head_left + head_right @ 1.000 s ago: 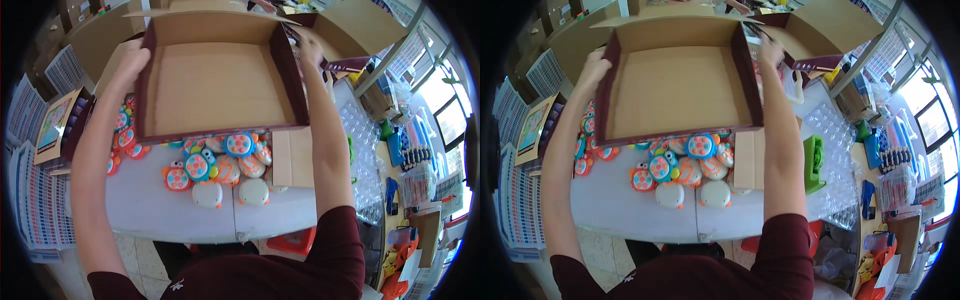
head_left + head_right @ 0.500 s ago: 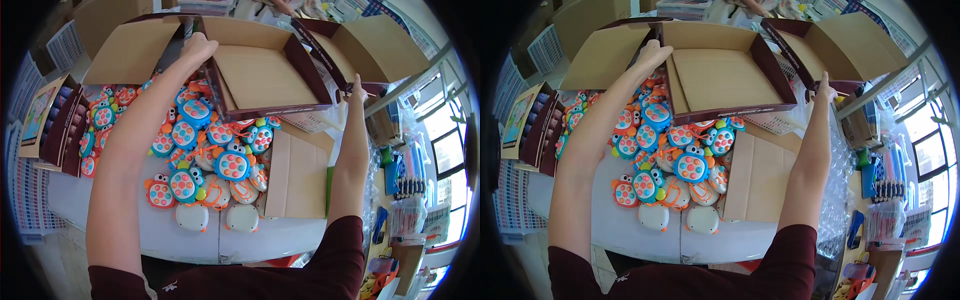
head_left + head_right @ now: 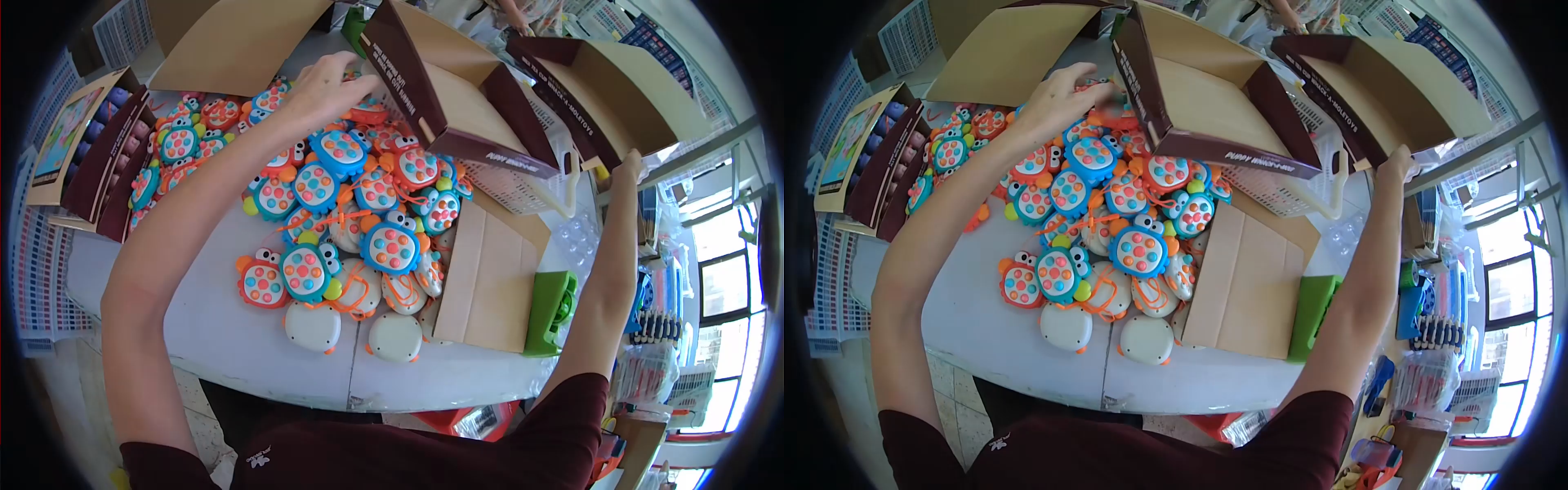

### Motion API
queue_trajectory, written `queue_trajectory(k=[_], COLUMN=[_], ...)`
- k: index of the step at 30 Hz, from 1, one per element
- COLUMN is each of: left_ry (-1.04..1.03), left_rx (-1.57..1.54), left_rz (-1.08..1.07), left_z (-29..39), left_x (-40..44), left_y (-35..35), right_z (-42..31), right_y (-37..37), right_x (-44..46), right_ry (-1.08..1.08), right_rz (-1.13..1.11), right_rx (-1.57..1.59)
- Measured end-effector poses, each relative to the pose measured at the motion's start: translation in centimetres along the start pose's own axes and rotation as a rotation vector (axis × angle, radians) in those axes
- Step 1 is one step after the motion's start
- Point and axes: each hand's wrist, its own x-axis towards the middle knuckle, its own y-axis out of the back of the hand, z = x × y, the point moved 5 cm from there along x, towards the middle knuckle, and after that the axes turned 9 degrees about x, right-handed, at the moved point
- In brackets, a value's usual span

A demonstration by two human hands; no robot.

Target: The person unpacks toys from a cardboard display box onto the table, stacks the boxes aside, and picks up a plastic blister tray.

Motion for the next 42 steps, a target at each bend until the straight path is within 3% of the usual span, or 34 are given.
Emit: queue_trajectory(k=[1, 5, 7, 9, 10, 15, 17, 20, 29, 32, 37, 42], left_ry=[-0.007, 0.046, 0.082, 0.055, 0.048, 0.105, 0.131, 0.169, 0.207, 0.257, 0.307, 0.366], left_rx=[0.008, -0.012, -0.121, -0.152, -0.158, -0.348, -0.392, -0.492, -0.595, -0.663, -0.651, -0.624], left_rz=[0.007, -0.067, -0.126, -0.116, -0.115, -0.108, -0.103, -0.099, 0.009, 0.022, 0.046, 0.04], left_z=[-0.6, -0.8, -0.5, -1.0, -0.4, 1.2, 1.1, 1.2, -0.5, -1.9, -2.7, -3.7], left_x=[-0.5, -3.2, -4.2, -4.8, -5.3, -7.8, -8.4, -9.9, -15.0, -16.1, -18.6, -19.1], left_y=[0.1, 2.2, 3.3, 4.6, 5.6, 10.7, 12.3, 14.7, 23.8, 26.0, 26.8, 25.9], right_z=[-1.4, -5.8, -9.8, -11.9, -13.5, -21.7, -23.9, -26.4, -27.2, -26.6, -26.7, -25.8], right_y=[0.3, 2.4, 2.8, 2.4, 2.4, 6.4, 6.8, 8.3, 12.5, 12.2, 10.7, 10.7], right_x=[1.2, 5.0, 3.3, 7.3, 6.7, 0.0, -0.9, -5.2, -19.3, -22.5, -21.4, -16.1], right_ry=[0.088, 0.063, -0.106, -0.128, -0.156, -0.103, -0.085, -0.077, 0.029, -0.192, -0.296, -0.157], right_rz=[-0.099, -0.024, -0.173, -0.288, -0.401, -0.368, -0.54, -0.537, -0.75, -0.859, -0.888, -0.737], right_rx=[0.078, 0.128, 0.197, 0.301, 0.406, 0.503, 0.528, 0.503, 0.628, 0.682, 0.701, 0.744])
